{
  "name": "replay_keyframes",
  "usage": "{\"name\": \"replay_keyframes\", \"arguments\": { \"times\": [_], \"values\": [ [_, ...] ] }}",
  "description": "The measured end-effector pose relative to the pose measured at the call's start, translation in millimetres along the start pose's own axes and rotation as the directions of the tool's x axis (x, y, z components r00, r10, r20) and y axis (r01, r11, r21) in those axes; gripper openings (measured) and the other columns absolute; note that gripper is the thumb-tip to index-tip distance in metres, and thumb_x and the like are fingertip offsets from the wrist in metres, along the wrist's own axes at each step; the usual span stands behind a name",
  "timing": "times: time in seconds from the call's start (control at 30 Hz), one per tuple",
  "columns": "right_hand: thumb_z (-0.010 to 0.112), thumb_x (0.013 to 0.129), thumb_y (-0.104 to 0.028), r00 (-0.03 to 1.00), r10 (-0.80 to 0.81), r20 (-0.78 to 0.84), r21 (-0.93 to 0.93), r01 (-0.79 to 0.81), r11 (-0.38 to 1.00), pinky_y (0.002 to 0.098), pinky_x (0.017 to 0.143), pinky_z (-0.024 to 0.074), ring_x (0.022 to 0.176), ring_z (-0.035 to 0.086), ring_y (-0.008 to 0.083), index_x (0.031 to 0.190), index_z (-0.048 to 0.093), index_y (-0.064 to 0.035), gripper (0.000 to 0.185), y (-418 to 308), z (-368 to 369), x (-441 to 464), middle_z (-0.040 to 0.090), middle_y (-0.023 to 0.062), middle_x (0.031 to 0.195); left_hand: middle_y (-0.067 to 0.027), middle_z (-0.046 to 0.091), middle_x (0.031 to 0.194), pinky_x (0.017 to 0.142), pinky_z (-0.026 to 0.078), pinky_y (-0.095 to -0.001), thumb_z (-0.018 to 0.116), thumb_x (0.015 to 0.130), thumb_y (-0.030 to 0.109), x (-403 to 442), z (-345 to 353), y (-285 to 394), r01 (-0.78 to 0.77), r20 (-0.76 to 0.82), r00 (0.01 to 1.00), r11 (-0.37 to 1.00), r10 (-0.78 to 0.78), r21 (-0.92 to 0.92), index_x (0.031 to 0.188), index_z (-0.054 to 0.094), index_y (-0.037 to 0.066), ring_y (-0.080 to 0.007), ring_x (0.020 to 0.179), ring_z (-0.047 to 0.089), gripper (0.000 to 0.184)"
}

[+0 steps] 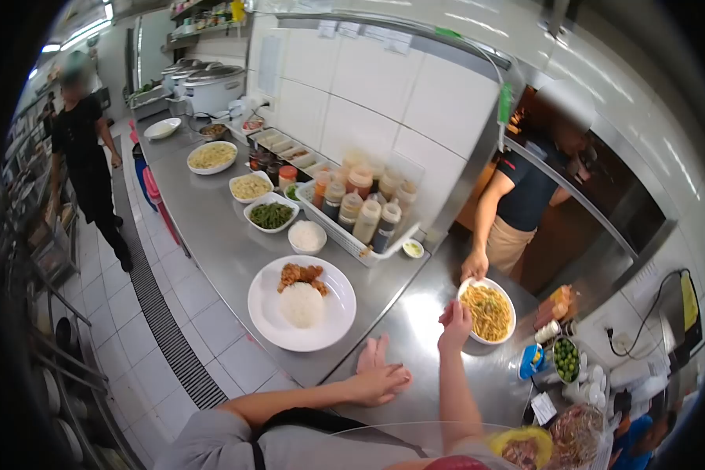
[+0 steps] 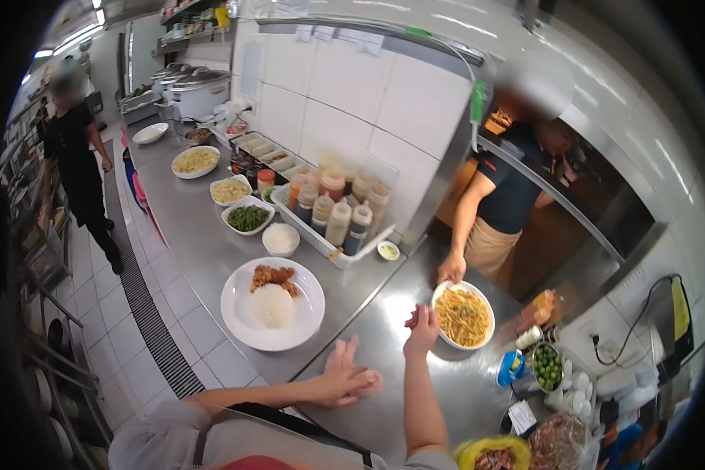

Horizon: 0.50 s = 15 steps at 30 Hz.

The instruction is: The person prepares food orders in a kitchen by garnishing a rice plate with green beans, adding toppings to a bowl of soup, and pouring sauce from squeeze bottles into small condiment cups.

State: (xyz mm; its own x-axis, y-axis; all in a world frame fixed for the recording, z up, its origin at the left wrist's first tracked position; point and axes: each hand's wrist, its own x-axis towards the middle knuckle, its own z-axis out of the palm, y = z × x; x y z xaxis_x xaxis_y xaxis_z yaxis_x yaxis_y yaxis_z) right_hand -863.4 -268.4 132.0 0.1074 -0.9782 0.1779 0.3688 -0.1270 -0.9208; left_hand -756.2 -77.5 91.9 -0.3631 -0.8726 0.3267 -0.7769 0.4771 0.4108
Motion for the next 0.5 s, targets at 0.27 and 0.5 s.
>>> {"name": "replay_keyframes", "arguments": {
  "times": [0.27,0.5],
  "values": [
    [0.056,0.078,-0.013,0.596,-0.526,0.607,-0.469,0.802,0.369,0.0324,0.06,0.0456,0.066,0.056,0.024,0.099,0.057,-0.0037,0.023,-51.9,247.8,166.9,0.057,0.0108,0.081,-0.0039,0.058,0.083,0.059,0.04,-0.018,0.05,0.082,0.006,-129.3,-190.5,-42.2,0.051,-0.324,0.754,0.543,-0.571,-0.838,0.106,0.056,0.002,-0.0056,0.066,0.05,0.024],
    [0.049,0.074,-0.012,0.617,-0.291,0.731,-0.676,0.601,-0.426,0.0421,0.077,0.0467,0.091,0.055,0.0341,0.112,0.049,-0.0054,0.038,-82.2,459.0,264.1,0.036,0.0167,0.128,0.0019,0.052,0.063,0.047,0.032,-0.0158,0.051,0.082,0.006,-237.0,-277.3,-171.1,-0.029,-0.46,0.404,0.491,-0.791,-0.871,0.091,0.059,0.0,-0.0028,0.055,0.045,0.013]
  ]
}}
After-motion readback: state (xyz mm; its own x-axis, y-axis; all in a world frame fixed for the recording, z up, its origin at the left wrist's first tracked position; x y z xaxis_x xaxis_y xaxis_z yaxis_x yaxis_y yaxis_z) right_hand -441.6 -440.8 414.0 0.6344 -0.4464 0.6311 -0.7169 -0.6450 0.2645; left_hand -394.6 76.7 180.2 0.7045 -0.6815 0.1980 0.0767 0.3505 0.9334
